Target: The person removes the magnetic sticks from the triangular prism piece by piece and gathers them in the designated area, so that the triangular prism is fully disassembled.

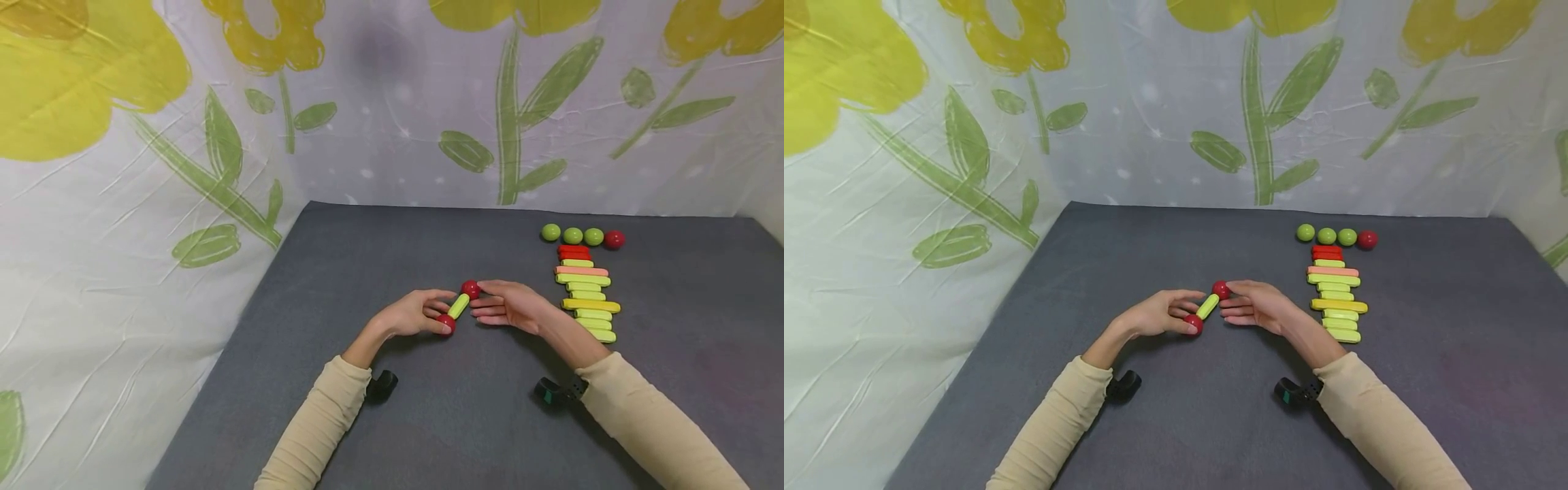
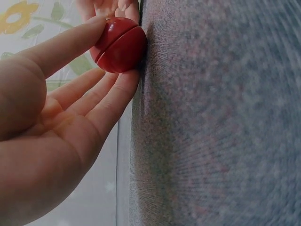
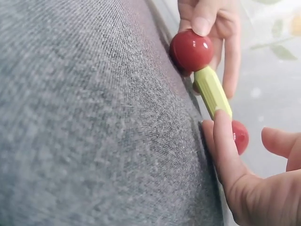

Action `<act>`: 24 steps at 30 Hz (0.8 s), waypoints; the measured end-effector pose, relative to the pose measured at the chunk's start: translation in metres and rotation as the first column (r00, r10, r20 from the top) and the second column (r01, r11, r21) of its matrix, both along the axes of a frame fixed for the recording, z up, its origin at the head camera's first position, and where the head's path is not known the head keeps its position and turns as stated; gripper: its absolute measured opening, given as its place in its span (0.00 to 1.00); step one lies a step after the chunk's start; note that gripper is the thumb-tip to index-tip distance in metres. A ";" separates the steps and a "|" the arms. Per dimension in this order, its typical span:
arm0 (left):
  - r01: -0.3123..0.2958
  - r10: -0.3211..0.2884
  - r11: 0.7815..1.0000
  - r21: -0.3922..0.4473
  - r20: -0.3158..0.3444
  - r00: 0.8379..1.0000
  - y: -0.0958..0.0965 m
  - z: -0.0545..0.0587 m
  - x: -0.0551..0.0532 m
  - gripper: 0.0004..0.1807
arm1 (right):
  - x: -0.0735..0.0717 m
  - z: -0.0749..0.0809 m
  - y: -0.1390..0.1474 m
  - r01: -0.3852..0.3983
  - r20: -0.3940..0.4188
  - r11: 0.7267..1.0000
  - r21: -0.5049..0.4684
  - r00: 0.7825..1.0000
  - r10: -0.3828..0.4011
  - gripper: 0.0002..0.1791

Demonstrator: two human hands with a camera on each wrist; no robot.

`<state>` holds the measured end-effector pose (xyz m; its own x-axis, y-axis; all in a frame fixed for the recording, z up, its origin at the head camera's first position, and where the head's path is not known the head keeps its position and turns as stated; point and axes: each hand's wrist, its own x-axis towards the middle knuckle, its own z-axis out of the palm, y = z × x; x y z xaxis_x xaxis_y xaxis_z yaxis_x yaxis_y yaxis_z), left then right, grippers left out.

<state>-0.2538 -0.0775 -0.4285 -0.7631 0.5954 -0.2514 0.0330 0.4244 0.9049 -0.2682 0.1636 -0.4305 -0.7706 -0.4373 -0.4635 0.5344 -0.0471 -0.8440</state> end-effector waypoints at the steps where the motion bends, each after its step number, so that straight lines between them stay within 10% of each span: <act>1: -0.002 0.002 1.000 0.000 0.002 1.000 0.000 0.000 0.000 0.36 | -0.001 0.001 -0.002 -0.009 -0.018 1.000 0.021 1.000 0.009 0.31; 24: -0.001 0.001 1.000 0.006 0.016 1.000 0.001 0.004 0.003 0.38 | -0.004 -0.001 -0.018 0.061 -0.198 0.992 0.114 0.979 -0.038 0.29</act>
